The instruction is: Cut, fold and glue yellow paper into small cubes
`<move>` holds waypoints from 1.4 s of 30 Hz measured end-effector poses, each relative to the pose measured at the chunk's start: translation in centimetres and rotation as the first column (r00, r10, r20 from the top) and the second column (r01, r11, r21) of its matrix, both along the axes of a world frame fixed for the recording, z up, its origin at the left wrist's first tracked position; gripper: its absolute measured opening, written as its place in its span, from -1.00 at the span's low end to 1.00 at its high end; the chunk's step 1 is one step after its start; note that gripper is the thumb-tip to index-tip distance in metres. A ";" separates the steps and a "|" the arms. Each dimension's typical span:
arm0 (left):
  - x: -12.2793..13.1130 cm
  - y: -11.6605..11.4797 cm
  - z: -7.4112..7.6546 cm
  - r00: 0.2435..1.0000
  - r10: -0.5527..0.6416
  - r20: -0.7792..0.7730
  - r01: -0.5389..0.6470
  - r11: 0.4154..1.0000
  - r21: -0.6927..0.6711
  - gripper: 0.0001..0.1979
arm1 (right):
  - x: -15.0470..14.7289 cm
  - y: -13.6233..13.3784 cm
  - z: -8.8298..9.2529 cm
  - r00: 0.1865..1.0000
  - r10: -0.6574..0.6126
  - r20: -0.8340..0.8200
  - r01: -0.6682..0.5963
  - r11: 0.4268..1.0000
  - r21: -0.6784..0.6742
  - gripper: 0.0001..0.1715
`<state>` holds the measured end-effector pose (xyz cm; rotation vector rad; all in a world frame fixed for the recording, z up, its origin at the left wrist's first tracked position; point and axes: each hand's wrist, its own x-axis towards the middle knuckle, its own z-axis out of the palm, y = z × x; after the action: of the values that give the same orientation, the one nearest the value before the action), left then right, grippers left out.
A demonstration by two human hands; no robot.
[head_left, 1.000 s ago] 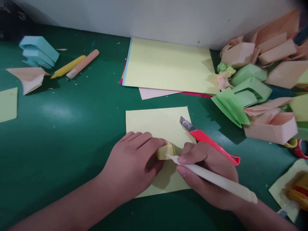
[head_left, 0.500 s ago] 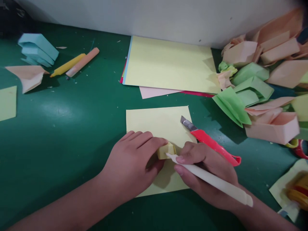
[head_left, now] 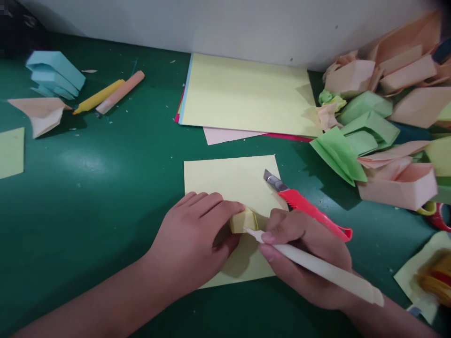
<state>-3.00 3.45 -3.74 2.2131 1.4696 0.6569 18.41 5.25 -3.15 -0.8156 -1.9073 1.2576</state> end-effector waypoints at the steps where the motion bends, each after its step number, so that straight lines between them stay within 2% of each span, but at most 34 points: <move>1: 0.0 0.0 0.0 1.000 -0.001 0.000 0.000 1.000 -0.006 -0.74 | 0.0 0.0 0.1 1.000 0.003 -0.016 -0.003 1.000 -0.016 -0.71; 5: 0.0 0.0 0.0 1.000 -0.011 -0.005 0.011 1.000 -0.019 -0.76 | 0.2 -0.2 0.3 0.996 0.002 -0.092 -0.008 0.998 -0.068 -0.70; 12: 0.1 0.1 0.1 1.000 0.003 0.027 -0.003 1.000 0.000 -0.76 | 0.1 -0.3 0.4 0.984 -0.039 -0.175 0.027 0.997 -0.071 -0.72; 15: 0.1 0.2 0.2 1.000 0.012 0.024 -0.012 1.000 -0.004 -0.74 | 0.1 -0.3 0.5 0.985 -0.059 -0.164 0.042 0.994 -0.102 -0.76; 26: -0.1 -0.2 -0.1 0.997 0.014 0.070 -0.015 1.000 0.012 -0.70 | -0.3 -0.3 0.8 0.986 -0.083 -0.145 0.073 0.994 -0.077 -0.85; 42: -0.2 -0.3 0.4 1.000 0.009 0.030 -0.010 0.999 0.038 -0.74 | 0.4 -0.6 -0.1 0.988 -0.054 -0.143 0.052 0.998 -0.017 -0.75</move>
<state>-3.18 3.11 -3.36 2.2167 1.4657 0.7241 18.84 4.63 -3.22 -0.7565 -1.7535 1.2632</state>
